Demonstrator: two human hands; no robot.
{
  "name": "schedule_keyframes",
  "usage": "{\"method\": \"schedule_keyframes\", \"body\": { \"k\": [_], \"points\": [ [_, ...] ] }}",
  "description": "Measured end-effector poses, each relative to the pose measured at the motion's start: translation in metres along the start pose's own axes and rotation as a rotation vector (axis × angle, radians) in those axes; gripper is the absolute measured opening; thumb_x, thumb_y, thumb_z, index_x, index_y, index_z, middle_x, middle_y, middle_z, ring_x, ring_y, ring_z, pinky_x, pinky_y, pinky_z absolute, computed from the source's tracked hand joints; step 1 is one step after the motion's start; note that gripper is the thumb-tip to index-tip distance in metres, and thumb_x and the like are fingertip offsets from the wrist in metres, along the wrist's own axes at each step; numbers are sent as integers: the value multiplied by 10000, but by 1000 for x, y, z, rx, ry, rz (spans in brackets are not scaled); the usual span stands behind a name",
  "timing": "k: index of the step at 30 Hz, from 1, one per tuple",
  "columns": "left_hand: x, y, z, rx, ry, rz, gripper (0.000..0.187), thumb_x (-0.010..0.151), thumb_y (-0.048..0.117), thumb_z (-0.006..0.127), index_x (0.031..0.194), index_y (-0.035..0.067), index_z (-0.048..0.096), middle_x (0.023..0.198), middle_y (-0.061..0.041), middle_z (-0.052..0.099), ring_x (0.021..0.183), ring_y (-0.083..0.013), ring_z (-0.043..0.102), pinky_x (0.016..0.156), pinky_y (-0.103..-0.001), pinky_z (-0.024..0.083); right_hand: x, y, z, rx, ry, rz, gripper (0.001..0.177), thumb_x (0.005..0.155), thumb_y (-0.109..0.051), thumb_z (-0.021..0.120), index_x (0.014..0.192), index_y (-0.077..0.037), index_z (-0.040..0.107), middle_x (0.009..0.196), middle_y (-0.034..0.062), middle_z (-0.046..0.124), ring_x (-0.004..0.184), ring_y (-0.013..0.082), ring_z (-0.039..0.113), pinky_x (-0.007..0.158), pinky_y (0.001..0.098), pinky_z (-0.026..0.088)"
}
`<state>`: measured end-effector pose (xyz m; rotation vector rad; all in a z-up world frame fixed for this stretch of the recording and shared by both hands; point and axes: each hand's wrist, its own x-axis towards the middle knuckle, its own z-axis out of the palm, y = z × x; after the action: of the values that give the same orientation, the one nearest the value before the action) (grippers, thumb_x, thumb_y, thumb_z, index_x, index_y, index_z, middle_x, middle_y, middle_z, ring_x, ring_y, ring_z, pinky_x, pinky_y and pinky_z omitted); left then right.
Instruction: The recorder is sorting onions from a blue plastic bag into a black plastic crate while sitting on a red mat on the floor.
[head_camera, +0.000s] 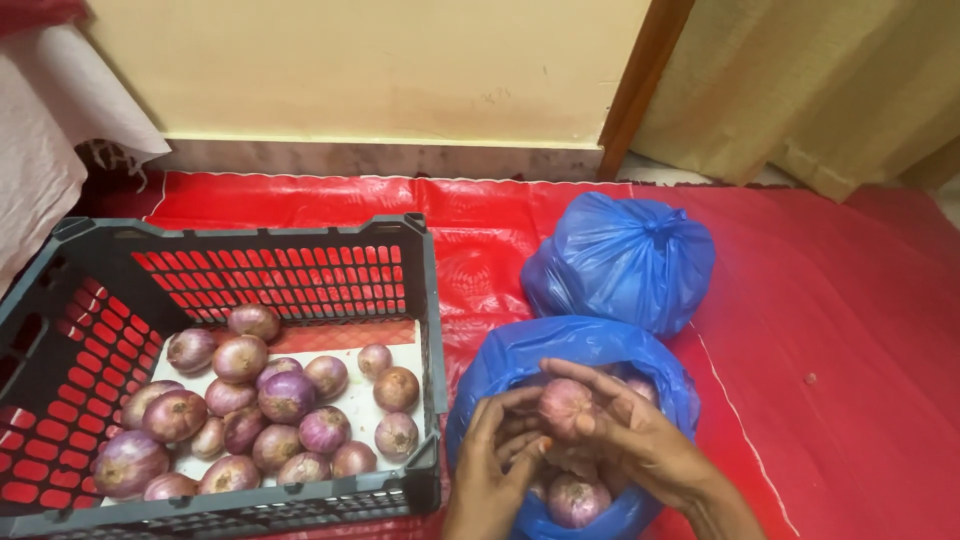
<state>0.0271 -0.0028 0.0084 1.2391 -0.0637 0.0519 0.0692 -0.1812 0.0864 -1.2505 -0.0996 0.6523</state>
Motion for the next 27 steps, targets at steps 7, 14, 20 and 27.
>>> {"method": "schedule_keyframes", "body": {
  "k": [7, 14, 20, 27],
  "points": [
    [3, -22, -3, -204, -75, -160, 613, 856, 23, 765, 1404, 84, 495, 1221, -105, 659, 1063, -148, 703, 904, -295, 591, 6, 15, -8, -59, -11, -82, 695, 793, -103, 795, 1422, -55, 503, 1359, 152, 636, 1133, 242, 693, 946, 413, 600],
    [4, -52, -2, -374, -86, -114, 505, 912, 45, 731, 1369, 37, 515, 1216, -117, 640, 1080, -166, 695, 941, -284, 566, 0, 5, -17, 22, 61, 78, 607, 820, -109, 753, 1392, -27, 564, 1246, 150, 695, 1069, 239, 715, 901, 387, 606],
    [1, 3, 11, -381, -16, -173, 497, 890, 71, 691, 1365, 67, 545, 1227, -123, 701, 1100, -160, 699, 934, -296, 560, -2, 8, -16, -67, 79, 80, 609, 800, -78, 753, 1375, -77, 554, 1291, 88, 666, 1135, 180, 700, 942, 345, 586],
    [2, -6, 27, -415, 6, -124, 544, 892, 72, 701, 1412, 80, 544, 1176, -125, 684, 1016, -168, 674, 865, -298, 561, 1, 18, -20, 46, 99, -20, 538, 793, -60, 779, 1279, -74, 548, 1202, 98, 663, 1102, 212, 679, 914, 356, 589]
  ]
}}
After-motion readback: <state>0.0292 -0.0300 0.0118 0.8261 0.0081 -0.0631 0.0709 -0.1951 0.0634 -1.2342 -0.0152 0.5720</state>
